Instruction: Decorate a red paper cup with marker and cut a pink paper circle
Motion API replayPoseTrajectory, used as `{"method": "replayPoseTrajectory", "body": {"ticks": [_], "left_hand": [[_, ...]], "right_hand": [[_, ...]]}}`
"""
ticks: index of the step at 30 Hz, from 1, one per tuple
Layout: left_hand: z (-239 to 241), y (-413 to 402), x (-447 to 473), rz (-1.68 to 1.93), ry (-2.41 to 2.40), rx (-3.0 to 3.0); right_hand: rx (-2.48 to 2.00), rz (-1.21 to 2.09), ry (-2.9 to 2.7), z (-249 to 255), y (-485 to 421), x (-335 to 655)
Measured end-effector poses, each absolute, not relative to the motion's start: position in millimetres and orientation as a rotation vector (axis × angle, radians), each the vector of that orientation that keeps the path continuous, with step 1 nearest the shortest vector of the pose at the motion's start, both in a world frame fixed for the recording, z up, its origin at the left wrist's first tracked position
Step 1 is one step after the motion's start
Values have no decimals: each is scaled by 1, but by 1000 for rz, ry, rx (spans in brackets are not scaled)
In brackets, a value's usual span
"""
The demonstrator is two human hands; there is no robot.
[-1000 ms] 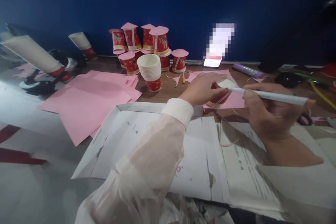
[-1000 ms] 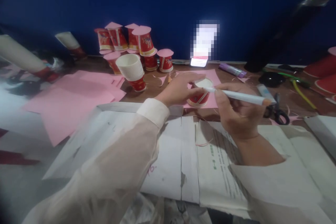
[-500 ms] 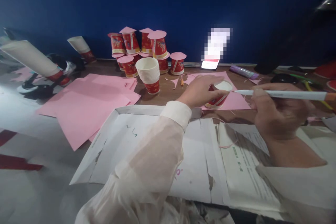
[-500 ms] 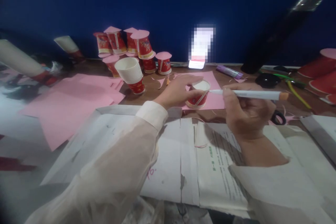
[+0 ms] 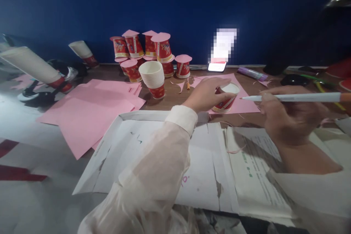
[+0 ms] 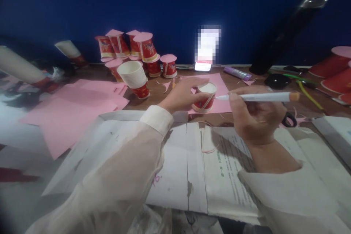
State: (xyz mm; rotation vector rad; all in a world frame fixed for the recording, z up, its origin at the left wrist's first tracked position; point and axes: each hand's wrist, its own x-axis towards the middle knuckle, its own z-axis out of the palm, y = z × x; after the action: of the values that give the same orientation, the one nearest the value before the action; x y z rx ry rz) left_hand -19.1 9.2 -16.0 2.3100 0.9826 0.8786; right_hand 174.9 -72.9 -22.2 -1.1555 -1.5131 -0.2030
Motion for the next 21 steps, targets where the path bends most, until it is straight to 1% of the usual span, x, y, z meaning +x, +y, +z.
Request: {"method": "replayPoseTrajectory", "body": {"ticks": [3,6,13,17,21], "left_hand": [[-16,10,-19,867,986,2321],[-15,9,-19,882,972,2322],[-16,10,-16,922,974,2278],[-15,9,-17,913,967,2266],[-14,9,-17,910,966,2270]], "right_hand": [[-943,-152,-1651,-19,-77,163],[-914,-105,-1843,-21,-80,150],[-1038,-205,-2164,-48,-68,143],[-1207,-369,-2200,-58,-61,142],[-1420,-386,-2265,-57,-61,137]]}}
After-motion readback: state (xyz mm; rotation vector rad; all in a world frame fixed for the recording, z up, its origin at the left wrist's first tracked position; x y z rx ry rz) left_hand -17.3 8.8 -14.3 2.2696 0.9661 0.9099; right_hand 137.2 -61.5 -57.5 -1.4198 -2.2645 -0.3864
